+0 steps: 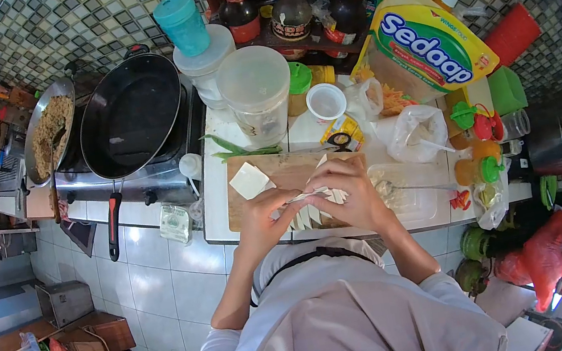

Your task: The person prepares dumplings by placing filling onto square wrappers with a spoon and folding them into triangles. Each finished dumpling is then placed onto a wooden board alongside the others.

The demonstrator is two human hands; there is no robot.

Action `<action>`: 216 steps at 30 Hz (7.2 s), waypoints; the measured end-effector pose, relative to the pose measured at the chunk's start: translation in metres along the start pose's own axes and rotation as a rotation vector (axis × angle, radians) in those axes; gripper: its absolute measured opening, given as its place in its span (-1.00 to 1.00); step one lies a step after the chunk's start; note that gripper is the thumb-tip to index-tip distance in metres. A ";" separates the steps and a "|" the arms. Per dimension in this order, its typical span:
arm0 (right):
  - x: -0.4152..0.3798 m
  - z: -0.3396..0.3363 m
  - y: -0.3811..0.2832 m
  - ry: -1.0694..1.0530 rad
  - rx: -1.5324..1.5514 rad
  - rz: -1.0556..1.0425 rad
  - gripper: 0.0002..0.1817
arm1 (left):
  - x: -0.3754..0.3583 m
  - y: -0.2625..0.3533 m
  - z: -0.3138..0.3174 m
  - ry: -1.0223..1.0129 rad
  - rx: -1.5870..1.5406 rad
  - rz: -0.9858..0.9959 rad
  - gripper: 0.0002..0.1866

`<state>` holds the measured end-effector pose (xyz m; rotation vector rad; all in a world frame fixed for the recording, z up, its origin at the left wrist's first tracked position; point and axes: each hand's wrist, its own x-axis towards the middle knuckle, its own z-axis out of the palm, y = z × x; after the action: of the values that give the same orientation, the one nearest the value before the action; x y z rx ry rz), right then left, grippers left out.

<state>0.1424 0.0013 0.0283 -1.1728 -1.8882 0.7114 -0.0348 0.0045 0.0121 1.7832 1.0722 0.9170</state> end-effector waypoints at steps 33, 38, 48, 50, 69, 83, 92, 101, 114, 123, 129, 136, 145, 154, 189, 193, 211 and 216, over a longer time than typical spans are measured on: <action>0.000 0.018 0.028 -0.225 -0.487 -0.148 -0.77 | -0.004 -0.049 -0.032 0.295 0.610 -0.059 -0.62; 0.006 0.015 0.030 -0.303 -0.465 -0.155 -0.75 | -0.004 -0.049 -0.032 0.297 0.605 -0.068 -0.63; 0.010 0.014 0.029 -0.339 -0.427 -0.128 -0.81 | -0.004 -0.049 -0.032 0.325 0.578 -0.096 -0.63; 0.012 0.014 0.027 -0.365 -0.425 -0.096 -0.76 | -0.005 -0.050 -0.032 0.334 0.564 -0.119 -0.64; 0.001 -0.027 0.031 -0.107 -0.444 0.064 -0.75 | 0.000 -0.053 -0.035 0.302 0.475 -0.136 -0.66; -0.011 -0.023 0.024 -0.071 -0.435 0.075 -0.70 | 0.000 -0.050 -0.036 0.345 0.469 -0.060 -0.67; -0.064 -0.091 0.032 0.065 -0.560 0.314 -0.76 | -0.002 -0.059 -0.041 0.278 0.446 -0.121 -0.66; -0.146 -0.128 0.070 0.133 -0.975 0.750 -0.62 | 0.007 -0.054 -0.034 0.240 0.564 -0.017 -0.65; -0.154 -0.138 0.076 0.261 -0.555 0.814 -0.71 | 0.005 -0.053 -0.043 0.385 0.178 0.002 -0.88; -0.123 -0.088 0.056 0.800 0.066 0.597 -0.74 | 0.009 -0.034 -0.028 0.311 -0.862 -0.347 -0.81; -0.138 -0.097 0.058 0.907 -0.133 0.607 -0.72 | 0.006 -0.032 -0.014 0.223 -0.742 -0.394 -0.74; -0.141 -0.072 0.080 0.979 0.149 0.671 -0.70 | 0.010 -0.022 -0.003 0.127 -0.752 -0.434 -0.67; -0.141 -0.075 0.082 0.986 0.343 0.769 -0.64 | 0.005 -0.017 0.011 -0.094 -0.774 -0.459 -0.65; -0.156 -0.095 0.095 1.111 0.517 0.751 -0.74 | 0.012 -0.003 0.033 -0.235 -0.775 -0.491 -0.65; -0.098 -0.106 -0.020 0.611 -0.168 -0.207 -0.50 | 0.027 0.018 0.094 -0.477 -1.403 -0.595 -0.75; -0.098 -0.104 -0.018 0.652 -0.153 -0.210 -0.50 | 0.029 0.019 0.095 -0.396 -1.418 -0.682 -0.75; -0.089 -0.108 -0.024 0.507 -0.283 -0.350 -0.66 | 0.030 0.025 0.084 -0.388 -1.415 -0.617 -0.74; -0.091 -0.109 -0.021 0.522 -0.219 -0.331 -0.73 | 0.030 0.020 0.086 -0.413 -1.407 -0.568 -0.65</action>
<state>0.2483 -0.0838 0.0731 -1.0154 -1.6724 0.0067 0.0576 0.0025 0.0027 0.4011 0.3584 0.5946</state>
